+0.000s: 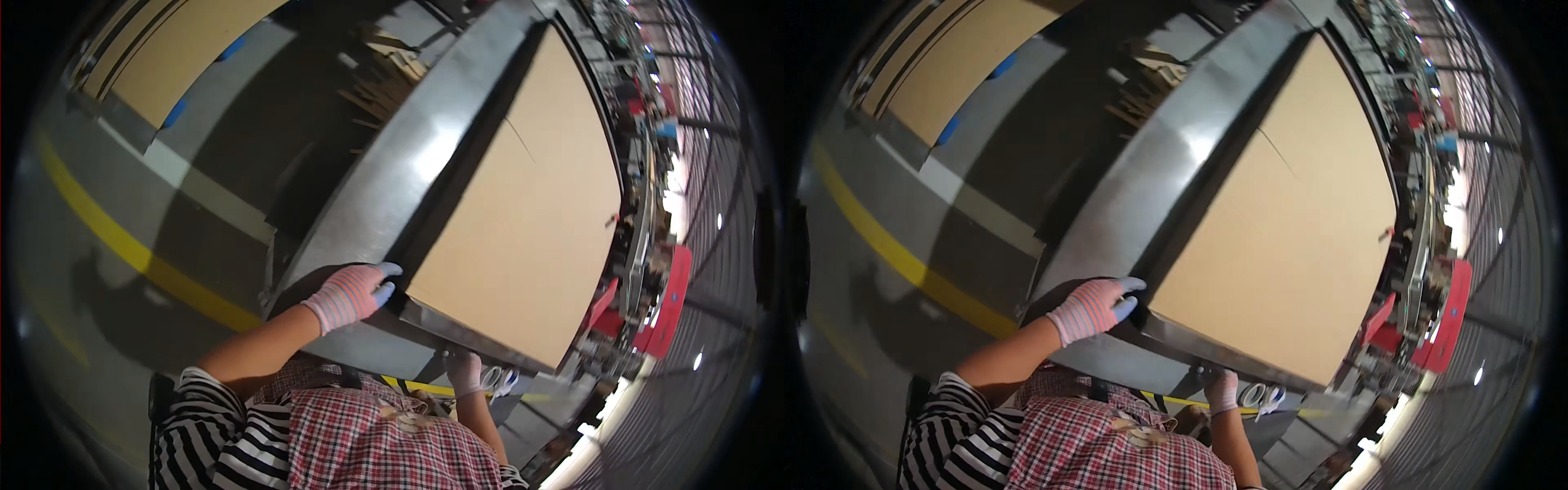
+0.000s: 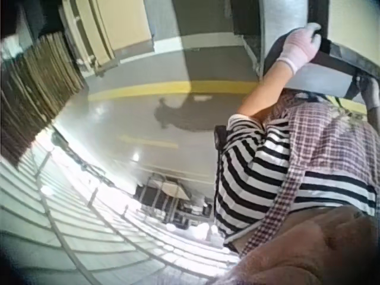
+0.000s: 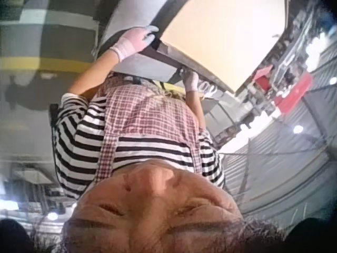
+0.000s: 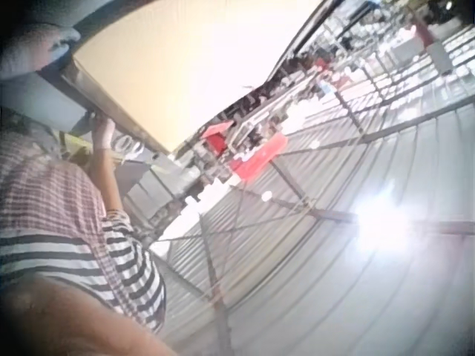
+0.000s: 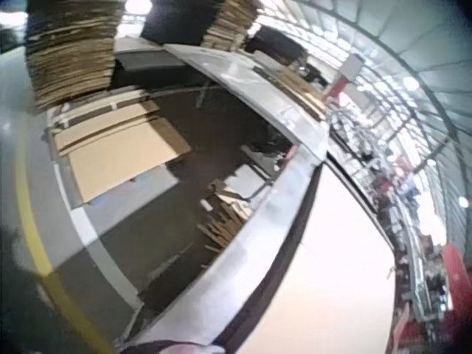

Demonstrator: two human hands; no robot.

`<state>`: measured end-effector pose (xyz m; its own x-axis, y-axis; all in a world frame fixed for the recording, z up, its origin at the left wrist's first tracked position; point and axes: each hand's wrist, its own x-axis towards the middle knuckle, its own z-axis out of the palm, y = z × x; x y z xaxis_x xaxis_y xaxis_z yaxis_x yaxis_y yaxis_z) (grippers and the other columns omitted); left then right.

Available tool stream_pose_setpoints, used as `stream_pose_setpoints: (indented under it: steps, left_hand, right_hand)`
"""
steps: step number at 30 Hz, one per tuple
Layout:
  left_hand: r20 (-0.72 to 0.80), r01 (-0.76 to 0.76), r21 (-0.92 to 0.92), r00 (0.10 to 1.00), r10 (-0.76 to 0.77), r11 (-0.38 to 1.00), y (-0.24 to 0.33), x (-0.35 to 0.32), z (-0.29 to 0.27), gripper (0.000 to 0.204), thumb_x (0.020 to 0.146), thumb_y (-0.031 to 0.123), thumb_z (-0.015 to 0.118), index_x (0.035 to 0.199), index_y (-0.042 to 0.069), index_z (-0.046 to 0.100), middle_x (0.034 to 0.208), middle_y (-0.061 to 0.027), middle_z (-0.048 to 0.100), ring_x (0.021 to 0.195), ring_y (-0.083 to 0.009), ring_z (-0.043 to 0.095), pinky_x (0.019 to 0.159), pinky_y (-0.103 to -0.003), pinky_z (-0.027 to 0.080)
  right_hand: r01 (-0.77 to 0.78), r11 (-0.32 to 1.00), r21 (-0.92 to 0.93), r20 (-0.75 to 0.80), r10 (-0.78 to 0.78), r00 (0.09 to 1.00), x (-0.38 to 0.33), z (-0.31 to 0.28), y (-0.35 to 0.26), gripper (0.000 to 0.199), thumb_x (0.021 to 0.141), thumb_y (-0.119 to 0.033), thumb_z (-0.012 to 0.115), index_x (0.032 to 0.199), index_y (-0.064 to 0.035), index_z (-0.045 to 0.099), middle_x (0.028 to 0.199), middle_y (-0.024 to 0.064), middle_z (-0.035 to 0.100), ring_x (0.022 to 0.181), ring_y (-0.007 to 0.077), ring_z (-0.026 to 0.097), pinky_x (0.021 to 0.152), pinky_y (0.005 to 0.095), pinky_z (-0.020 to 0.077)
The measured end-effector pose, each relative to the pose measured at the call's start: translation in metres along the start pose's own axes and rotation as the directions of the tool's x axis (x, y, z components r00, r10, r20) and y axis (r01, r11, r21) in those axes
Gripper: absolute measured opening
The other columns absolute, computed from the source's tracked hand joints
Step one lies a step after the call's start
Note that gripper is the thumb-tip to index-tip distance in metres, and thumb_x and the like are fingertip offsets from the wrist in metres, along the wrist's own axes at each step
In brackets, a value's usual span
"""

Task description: Applying product labels and adhesive tape to flat building material panels.

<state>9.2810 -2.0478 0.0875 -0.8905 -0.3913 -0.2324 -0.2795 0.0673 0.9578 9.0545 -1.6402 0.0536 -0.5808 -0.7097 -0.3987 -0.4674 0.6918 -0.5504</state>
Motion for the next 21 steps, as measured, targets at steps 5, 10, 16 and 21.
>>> stream_pose_setpoints:
  steps: [5, 10, 16, 21]
  left_hand:
    - [-0.187, -0.006, -0.553, 0.975, -0.117, 0.833, -0.007, -0.024, 0.036, 0.032, 0.097, 0.015, 0.058, 0.127, 0.005, 0.060, 0.110, -0.0137, 0.071, 0.086, -0.0174, 0.067, 0.074, -0.029, 0.053]
    - [-0.396, -0.130, -0.466, 0.915, -0.076, 0.875, -0.001, -0.097, 0.105, 0.016, 0.103, 0.011, 0.051, 0.115, 0.004, 0.059, 0.089, -0.0024, 0.062, 0.074, -0.0071, 0.055, 0.064, -0.020, 0.045]
    - [0.536, -0.494, 0.093, 0.757, 0.375, 0.865, 0.125, -0.096, 0.317, 0.023, 0.090, 0.023, 0.065, 0.107, 0.007, 0.070, 0.102, -0.0152, 0.071, 0.095, -0.0342, 0.067, 0.085, -0.041, 0.054]
    - [0.659, -0.624, 0.199, 0.656, 0.369, 0.755, 0.181, -0.055, 0.540, 0.025, 0.093, 0.025, 0.060, 0.111, 0.009, 0.069, 0.114, -0.0161, 0.069, 0.104, -0.0341, 0.066, 0.090, -0.041, 0.053]
  right_hand:
    - [-0.287, 0.895, 0.342, -0.020, 0.312, 0.950, -0.030, 0.001, -0.033, 0.026, 0.093, -0.019, 0.062, 0.109, 0.0010, 0.064, 0.107, 0.0121, 0.070, 0.087, 0.0189, 0.067, 0.079, 0.0331, 0.0549]
    - [-0.302, 0.573, 0.762, 0.209, 0.224, 0.952, -0.118, 0.005, -0.052, 0.032, 0.099, -0.010, 0.060, 0.127, 0.0040, 0.056, 0.110, 0.0100, 0.068, 0.099, 0.0161, 0.065, 0.091, 0.0289, 0.0518]
    - [-0.139, 0.762, 0.632, -0.113, 0.268, 0.957, -0.291, -0.003, 0.071, 0.035, 0.097, -0.017, 0.064, 0.128, -0.0010, 0.059, 0.117, 0.0102, 0.069, 0.109, 0.0185, 0.065, 0.097, 0.0323, 0.0502]
    - [-0.153, 0.831, 0.535, -0.362, 0.388, 0.847, -0.435, -0.024, 0.186, 0.032, 0.095, -0.020, 0.066, 0.122, -0.0034, 0.064, 0.109, 0.0093, 0.072, 0.102, 0.0182, 0.068, 0.091, 0.0318, 0.0527]
